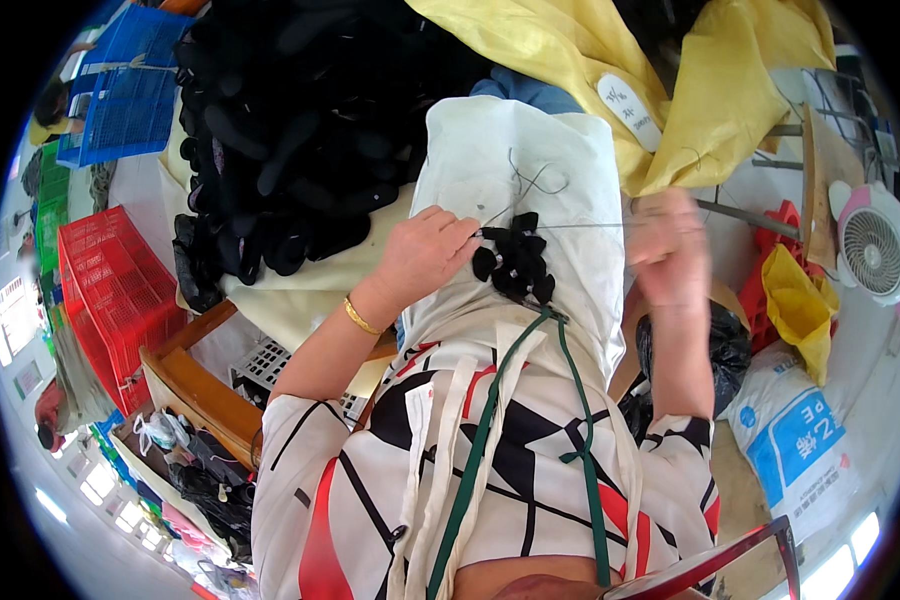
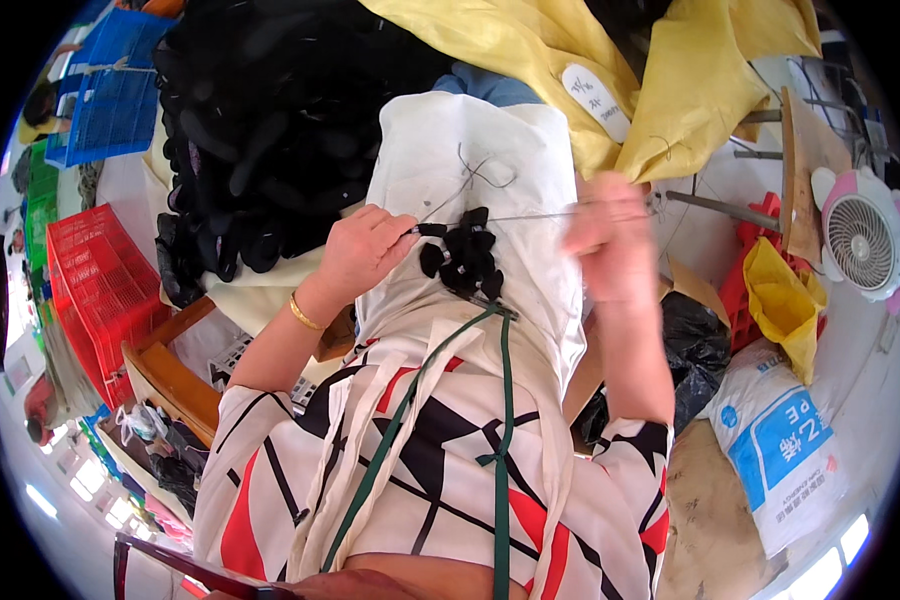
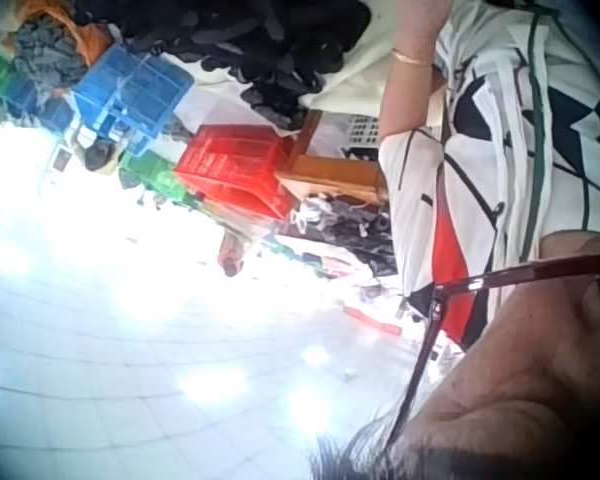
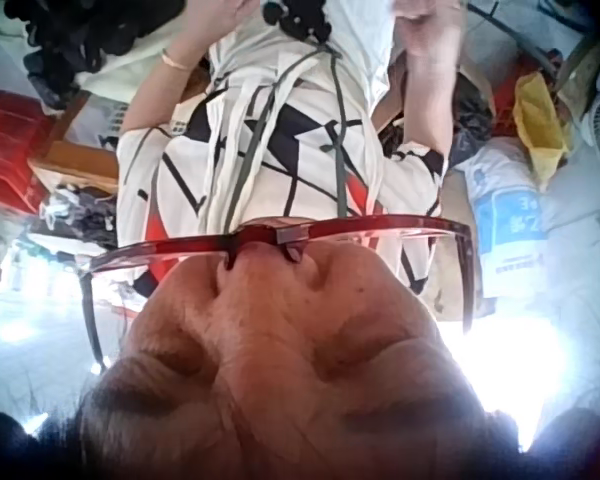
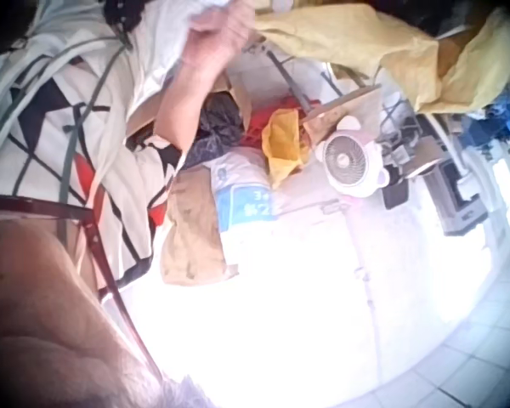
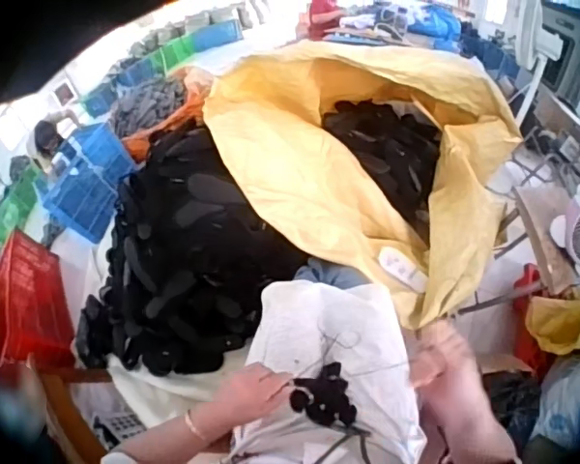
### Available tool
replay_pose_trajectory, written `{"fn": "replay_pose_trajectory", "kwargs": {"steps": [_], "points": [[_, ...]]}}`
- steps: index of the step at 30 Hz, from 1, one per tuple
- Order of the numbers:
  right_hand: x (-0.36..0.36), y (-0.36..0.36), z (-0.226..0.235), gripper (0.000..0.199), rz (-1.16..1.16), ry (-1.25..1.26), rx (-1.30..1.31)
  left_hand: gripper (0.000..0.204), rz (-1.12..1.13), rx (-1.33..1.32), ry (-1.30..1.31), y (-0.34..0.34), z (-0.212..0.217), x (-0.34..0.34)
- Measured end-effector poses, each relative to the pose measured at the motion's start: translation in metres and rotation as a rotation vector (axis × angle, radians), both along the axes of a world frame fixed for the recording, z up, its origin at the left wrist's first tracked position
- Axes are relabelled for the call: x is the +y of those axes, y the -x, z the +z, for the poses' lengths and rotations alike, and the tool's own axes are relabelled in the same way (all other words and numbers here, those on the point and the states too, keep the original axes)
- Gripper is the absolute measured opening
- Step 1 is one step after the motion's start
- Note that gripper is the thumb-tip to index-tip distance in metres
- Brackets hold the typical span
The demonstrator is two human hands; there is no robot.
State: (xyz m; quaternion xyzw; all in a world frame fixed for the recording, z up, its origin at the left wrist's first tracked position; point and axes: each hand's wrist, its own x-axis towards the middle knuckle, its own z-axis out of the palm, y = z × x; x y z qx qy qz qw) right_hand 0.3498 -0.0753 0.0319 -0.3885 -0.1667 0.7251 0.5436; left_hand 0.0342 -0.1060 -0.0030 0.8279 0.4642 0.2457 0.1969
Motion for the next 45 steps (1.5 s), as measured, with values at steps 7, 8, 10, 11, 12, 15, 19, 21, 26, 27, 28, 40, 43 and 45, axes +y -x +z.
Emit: {"fn": "replay_pose_trajectory", "kwargs": {"steps": [7, 8, 10, 11, 12, 15, 19, 21, 26, 27, 28, 40, 43, 45], "points": [[0.036, -0.198, 0.020, 0.025, -1.082, -0.413, -0.537, 0.010, 0.154, 0.066, -0.052, 0.040, -0.029, -0.001], [0.034, -0.199, 0.009, 0.026, -1.056, -0.419, -0.567, 0.009, 0.166, 0.038, -0.012, 0.041, -0.033, 0.001], [0.035, -0.164, -0.007, 0.025, -0.930, -0.405, -0.687, 0.008, 0.199, -0.024, 0.079, 0.029, -0.043, -0.001], [0.032, -0.129, -0.012, 0.021, -0.843, -0.388, -0.760, 0.008, 0.204, -0.082, 0.145, 0.022, -0.037, -0.001], [0.030, -0.080, -0.015, 0.012, -0.711, -0.233, -0.807, 0.008, 0.203, -0.162, 0.215, 0.015, -0.034, 0.003], [0.002, 0.008, -0.049, 0.018, 0.117, -0.182, -0.860, 0.010, 0.167, -0.409, 0.377, 0.001, -0.036, 0.003], [0.001, 0.084, -0.056, 0.018, 0.685, -0.570, -0.948, 0.012, 0.071, -0.609, 0.638, 0.002, -0.030, 0.011], [0.005, 0.095, -0.063, 0.012, 0.639, -0.488, -0.966, 0.012, 0.218, -0.689, 0.680, 0.014, -0.046, 0.016], [0.006, 0.084, -0.083, 0.011, 0.446, -0.125, -0.744, 0.023, 0.915, -0.939, 0.658, 0.124, -0.165, 0.056], [0.006, 0.082, -0.081, 0.010, 0.415, -0.059, -0.701, 0.026, 1.097, -0.874, 0.657, 0.154, -0.197, 0.061], [0.006, 0.079, -0.084, 0.012, 0.400, -0.052, -0.718, 0.030, 1.234, -0.950, 0.709, 0.179, -0.220, 0.065], [0.004, 0.070, -0.087, 0.013, 0.339, 0.045, -0.729, 0.026, 1.478, -1.317, 0.516, 0.219, -0.275, 0.152], [0.001, 0.068, -0.083, 0.014, 0.221, 0.023, -0.735, 0.009, 1.140, -1.486, 0.651, 0.160, -0.169, 0.163], [0.001, 0.061, -0.085, 0.014, 0.167, -0.023, -0.702, 0.007, 0.781, -1.356, 0.718, 0.146, -0.116, 0.147]]}}
